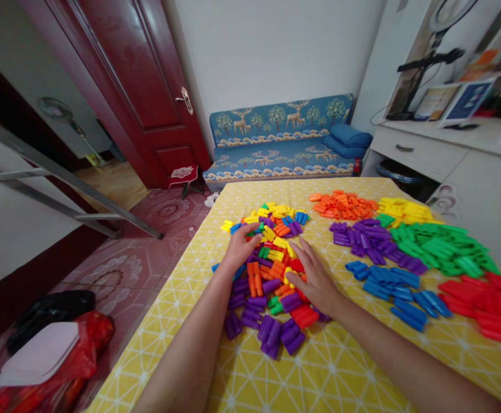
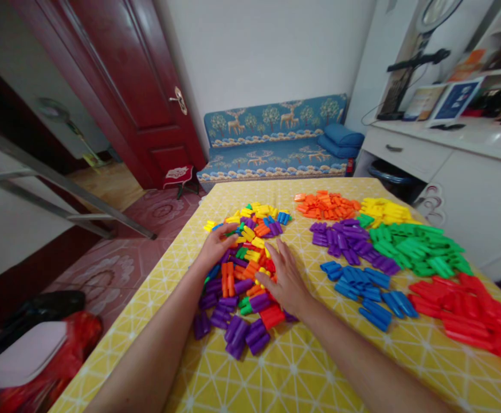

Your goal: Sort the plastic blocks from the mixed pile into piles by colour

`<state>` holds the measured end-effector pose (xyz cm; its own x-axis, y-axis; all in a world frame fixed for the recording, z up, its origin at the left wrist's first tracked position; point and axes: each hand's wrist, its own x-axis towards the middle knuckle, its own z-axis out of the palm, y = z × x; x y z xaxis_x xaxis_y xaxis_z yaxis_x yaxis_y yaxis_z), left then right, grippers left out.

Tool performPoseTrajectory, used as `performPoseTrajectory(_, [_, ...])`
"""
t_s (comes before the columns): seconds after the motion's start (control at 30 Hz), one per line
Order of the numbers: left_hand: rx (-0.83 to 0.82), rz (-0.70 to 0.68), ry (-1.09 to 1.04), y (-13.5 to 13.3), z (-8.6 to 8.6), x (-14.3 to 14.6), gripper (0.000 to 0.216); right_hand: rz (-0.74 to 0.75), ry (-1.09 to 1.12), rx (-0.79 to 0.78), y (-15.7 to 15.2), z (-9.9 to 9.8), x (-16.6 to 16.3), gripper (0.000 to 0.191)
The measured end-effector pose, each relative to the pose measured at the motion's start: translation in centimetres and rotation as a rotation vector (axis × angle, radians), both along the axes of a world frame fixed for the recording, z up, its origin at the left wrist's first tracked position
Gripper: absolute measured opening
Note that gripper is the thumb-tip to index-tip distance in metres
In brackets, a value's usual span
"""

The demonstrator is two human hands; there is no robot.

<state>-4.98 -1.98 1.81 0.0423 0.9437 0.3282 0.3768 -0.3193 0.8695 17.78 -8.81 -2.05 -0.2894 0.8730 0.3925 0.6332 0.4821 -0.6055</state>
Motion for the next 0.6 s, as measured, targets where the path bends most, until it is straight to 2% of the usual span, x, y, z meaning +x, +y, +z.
performPoseTrajectory(0.07, [0.1, -0.032, 0.291, -0.3, -0.4, 0.6, 0.044, -0.028, 0.037, 0.028, 2.4, -0.3, -1.0, 0.06])
performPoseTrajectory(0.13, [0.168, -0.043, 0.49, -0.6, -0.5, 1.0, 0.055, -0.039, 0.055, 0.046, 4.3, -0.6, -1.8, 0.055])
performPoseTrajectory(0.23, [0.198, -0.052, 0.574, -1.0, -0.3, 1.3, 0.067, -0.034, 0.086, 0.062, 5.9, -0.8, -2.3, 0.05])
performPoseTrajectory(0.3, [0.193, -0.053, 0.531, -1.0, -0.3, 1.5, 0.067, -0.003, 0.127, 0.052, 6.1, -0.7, -2.4, 0.045])
performPoseTrajectory(0.4, [0.163, -0.047, 0.362, -0.8, -0.6, 1.6, 0.056, 0.056, 0.209, 0.036, 5.6, -0.3, -2.3, 0.037])
performPoseTrajectory(0.6, [0.071, -0.083, -0.042, -0.4, -1.1, 1.6, 0.036, 0.025, 0.277, 0.066, 5.1, 0.1, -2.1, 0.03])
